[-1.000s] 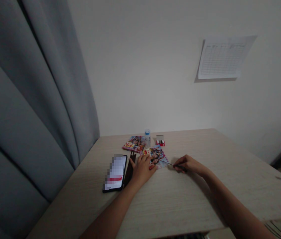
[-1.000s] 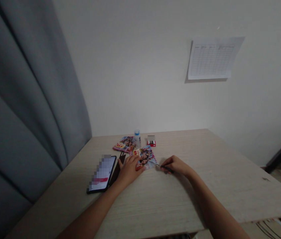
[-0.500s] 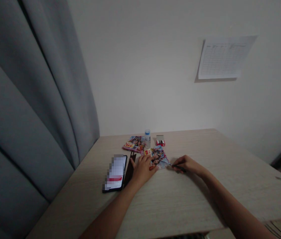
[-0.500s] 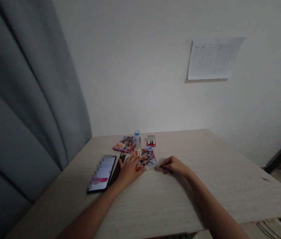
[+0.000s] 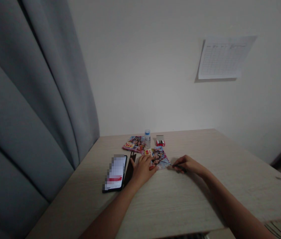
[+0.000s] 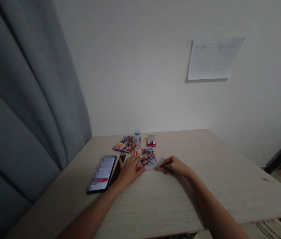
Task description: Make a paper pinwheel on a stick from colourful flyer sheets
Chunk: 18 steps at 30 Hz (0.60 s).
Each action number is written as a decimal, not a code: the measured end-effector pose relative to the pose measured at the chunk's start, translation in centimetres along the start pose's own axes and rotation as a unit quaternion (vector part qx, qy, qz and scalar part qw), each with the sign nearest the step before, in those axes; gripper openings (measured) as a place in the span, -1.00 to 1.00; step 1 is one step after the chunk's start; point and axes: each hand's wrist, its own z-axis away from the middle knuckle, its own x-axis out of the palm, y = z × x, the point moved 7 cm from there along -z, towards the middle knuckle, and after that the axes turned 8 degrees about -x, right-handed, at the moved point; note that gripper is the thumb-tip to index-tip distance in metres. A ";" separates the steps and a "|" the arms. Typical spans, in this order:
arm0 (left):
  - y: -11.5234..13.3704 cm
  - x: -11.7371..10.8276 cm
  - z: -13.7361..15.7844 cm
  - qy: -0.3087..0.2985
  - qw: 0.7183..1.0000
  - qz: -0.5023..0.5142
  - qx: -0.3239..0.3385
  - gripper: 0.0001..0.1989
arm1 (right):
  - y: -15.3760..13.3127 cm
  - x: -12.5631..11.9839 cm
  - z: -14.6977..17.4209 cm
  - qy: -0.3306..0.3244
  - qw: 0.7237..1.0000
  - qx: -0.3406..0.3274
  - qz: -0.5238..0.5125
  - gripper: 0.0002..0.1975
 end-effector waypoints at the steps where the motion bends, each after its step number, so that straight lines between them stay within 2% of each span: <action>1: 0.0 0.0 0.0 -0.001 1.000 -0.004 -0.002 -0.52 | -0.1 0.0 0.1 -0.001 1.000 0.002 0.001 -0.74; 18: 0.1 -0.1 0.1 0.011 1.000 -0.014 0.001 -0.53 | 0.2 0.0 0.0 0.007 1.000 0.005 0.000 -0.74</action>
